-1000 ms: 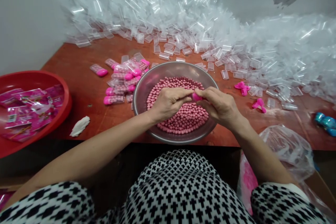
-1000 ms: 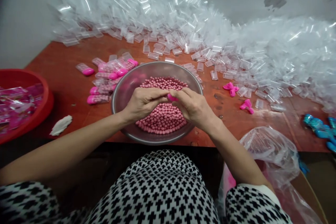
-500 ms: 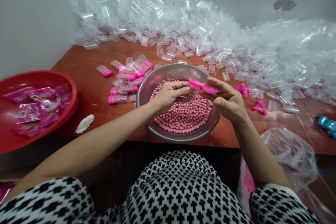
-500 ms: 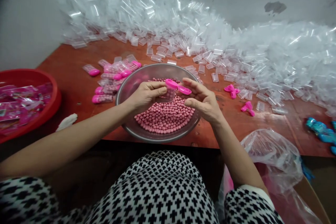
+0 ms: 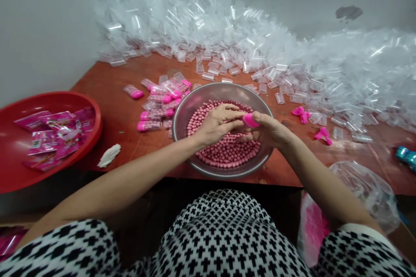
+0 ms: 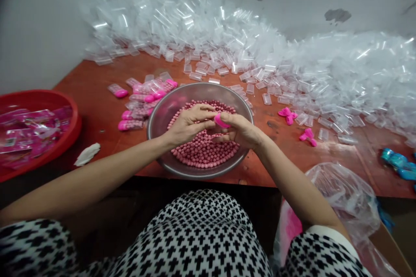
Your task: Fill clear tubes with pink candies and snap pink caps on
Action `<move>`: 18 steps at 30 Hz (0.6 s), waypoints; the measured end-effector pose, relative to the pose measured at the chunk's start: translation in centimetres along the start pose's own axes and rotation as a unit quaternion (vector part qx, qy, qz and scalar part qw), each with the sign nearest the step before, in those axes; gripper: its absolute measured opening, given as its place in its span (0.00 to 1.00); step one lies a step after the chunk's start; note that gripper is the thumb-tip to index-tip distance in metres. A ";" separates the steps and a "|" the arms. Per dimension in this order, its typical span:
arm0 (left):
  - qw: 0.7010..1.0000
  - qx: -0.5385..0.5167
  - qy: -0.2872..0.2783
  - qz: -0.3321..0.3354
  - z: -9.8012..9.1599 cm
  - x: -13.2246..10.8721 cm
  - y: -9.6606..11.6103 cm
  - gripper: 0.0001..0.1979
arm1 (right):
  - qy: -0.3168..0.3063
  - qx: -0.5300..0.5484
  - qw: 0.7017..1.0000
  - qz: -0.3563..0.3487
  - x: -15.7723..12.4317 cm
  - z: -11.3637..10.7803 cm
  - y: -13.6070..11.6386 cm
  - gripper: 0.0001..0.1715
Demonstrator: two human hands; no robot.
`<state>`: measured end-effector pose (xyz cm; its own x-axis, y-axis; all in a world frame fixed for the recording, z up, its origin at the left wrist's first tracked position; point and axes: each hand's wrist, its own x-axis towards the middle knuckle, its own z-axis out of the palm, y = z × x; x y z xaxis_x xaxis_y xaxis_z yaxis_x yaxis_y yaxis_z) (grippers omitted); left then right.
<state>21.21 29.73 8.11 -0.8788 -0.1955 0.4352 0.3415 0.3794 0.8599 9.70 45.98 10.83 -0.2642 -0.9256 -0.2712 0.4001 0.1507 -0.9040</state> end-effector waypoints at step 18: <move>0.993 0.056 0.087 0.061 -4.9 -0.5 0.8 0.13 | 0.051 0.014 0.998 -0.042 1.6 2.2 -0.4 0.45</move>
<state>23.59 25.72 9.89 -0.7593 -0.2908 0.5822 0.3939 0.5068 0.7668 11.07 43.66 11.55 -0.3852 -0.8943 -0.2277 0.3960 0.0627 -0.9161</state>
